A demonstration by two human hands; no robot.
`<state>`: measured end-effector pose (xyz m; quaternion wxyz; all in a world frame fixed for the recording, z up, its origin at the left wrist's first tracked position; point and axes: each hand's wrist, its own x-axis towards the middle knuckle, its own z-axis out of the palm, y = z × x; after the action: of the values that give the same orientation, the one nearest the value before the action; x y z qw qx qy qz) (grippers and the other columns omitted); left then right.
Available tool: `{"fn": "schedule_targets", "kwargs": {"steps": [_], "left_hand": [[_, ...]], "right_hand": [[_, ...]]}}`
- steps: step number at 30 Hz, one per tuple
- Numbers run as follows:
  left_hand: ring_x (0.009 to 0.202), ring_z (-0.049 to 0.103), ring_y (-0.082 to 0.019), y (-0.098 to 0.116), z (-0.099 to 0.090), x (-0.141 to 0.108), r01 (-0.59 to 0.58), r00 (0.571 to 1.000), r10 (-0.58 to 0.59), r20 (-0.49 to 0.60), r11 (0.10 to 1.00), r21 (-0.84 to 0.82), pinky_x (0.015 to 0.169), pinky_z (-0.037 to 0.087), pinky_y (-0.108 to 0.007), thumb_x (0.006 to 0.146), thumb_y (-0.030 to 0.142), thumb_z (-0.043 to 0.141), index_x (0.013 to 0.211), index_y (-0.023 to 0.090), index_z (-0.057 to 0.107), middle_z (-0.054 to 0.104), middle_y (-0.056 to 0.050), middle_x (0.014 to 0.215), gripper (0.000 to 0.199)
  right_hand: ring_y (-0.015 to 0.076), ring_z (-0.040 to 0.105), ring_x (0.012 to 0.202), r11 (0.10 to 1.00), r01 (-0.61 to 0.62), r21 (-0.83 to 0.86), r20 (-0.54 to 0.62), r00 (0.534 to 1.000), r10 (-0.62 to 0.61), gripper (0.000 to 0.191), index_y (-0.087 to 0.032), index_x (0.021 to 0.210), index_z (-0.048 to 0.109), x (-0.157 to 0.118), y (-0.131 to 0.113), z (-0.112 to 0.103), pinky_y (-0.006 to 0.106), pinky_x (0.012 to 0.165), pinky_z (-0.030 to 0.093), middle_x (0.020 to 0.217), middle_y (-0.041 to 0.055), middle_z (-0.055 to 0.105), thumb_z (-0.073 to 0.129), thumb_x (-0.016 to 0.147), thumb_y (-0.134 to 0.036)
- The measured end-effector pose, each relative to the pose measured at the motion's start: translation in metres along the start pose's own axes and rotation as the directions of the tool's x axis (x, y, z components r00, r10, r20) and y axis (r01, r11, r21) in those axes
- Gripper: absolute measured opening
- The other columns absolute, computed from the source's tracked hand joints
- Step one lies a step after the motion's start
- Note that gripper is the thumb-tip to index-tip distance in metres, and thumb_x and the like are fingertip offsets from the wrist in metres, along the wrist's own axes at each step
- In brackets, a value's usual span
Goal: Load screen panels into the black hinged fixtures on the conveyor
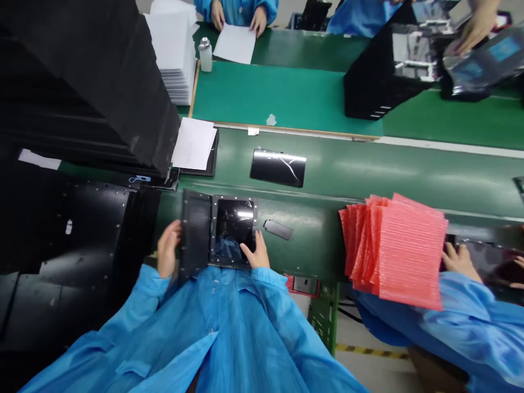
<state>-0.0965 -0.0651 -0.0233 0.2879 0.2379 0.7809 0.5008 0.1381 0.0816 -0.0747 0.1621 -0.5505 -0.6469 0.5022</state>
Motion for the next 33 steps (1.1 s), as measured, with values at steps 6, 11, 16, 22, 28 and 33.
{"fn": "schedule_targets", "kwargs": {"steps": [6,11,16,22,28,33], "left_hand": [[0.097,0.063,-0.025,0.020,0.075,-0.063,-0.268,0.810,0.052,0.583,0.919,0.291,0.089,0.049,-0.038,0.085,0.048,0.049,0.103,0.015,0.069,0.069,-0.011,0.102,0.042],[0.100,0.062,-0.025,0.030,0.087,-0.082,-0.290,0.805,-0.024,0.593,0.855,0.429,0.090,0.048,-0.039,0.084,0.040,0.051,0.109,0.017,0.067,0.068,-0.009,0.108,0.037],[0.102,0.060,-0.025,0.054,0.058,-0.083,-0.373,0.840,0.047,0.540,0.774,0.512,0.093,0.046,-0.042,0.085,0.039,0.049,0.111,0.017,0.065,0.067,-0.010,0.109,0.037],[0.109,0.057,-0.025,0.075,-0.116,-0.015,-0.231,0.924,0.377,-0.068,0.689,0.687,0.101,0.041,-0.042,0.082,0.050,0.049,0.107,0.018,0.064,0.065,-0.008,0.112,0.043],[0.126,0.039,-0.041,0.045,-0.213,0.044,0.520,0.718,-0.046,-0.695,0.699,0.491,0.102,0.030,-0.060,0.080,0.048,0.052,0.136,0.006,0.038,0.045,-0.022,0.135,0.072],[0.117,0.050,-0.035,0.018,-0.195,0.003,0.308,0.837,-0.275,-0.473,0.951,-0.008,0.101,0.037,-0.050,0.070,0.058,0.058,0.133,0.014,0.046,0.056,-0.015,0.123,0.078]], "right_hand": [[0.0295,0.060,0.102,0.957,-0.082,0.277,0.084,0.995,0.061,0.057,-0.016,0.097,0.065,0.034,-0.012,0.009,0.046,0.096,0.044,0.102,0.0111,0.069,0.060,0.064,-0.062],[0.0293,0.062,0.098,0.937,-0.122,0.326,0.100,0.990,0.094,0.053,-0.016,0.089,0.065,0.059,-0.001,0.005,0.044,0.091,0.047,0.093,0.0102,0.070,0.062,0.059,-0.060],[0.0285,0.065,0.090,0.937,-0.105,0.334,0.059,0.994,0.090,0.049,-0.017,0.088,0.065,0.052,0.011,-0.039,0.043,0.078,0.053,0.089,0.0110,0.070,0.063,0.061,-0.058],[0.0269,0.064,0.087,0.972,0.014,0.236,0.098,0.994,-0.038,0.044,-0.017,0.083,0.066,0.036,-0.030,-0.032,0.046,0.085,0.050,0.087,0.0097,0.070,0.063,0.065,-0.057],[0.0219,0.061,0.100,0.962,-0.026,0.273,0.683,0.709,-0.175,0.052,-0.019,0.114,0.058,-0.006,-0.143,0.147,0.040,0.094,0.047,0.109,0.0082,0.065,0.070,0.071,-0.045],[0.0227,0.057,0.110,0.929,-0.068,0.364,0.660,0.722,-0.206,0.079,-0.025,0.140,0.032,-0.020,-0.174,0.204,0.041,0.093,0.048,0.133,0.0096,0.051,0.067,0.075,-0.051]]}}
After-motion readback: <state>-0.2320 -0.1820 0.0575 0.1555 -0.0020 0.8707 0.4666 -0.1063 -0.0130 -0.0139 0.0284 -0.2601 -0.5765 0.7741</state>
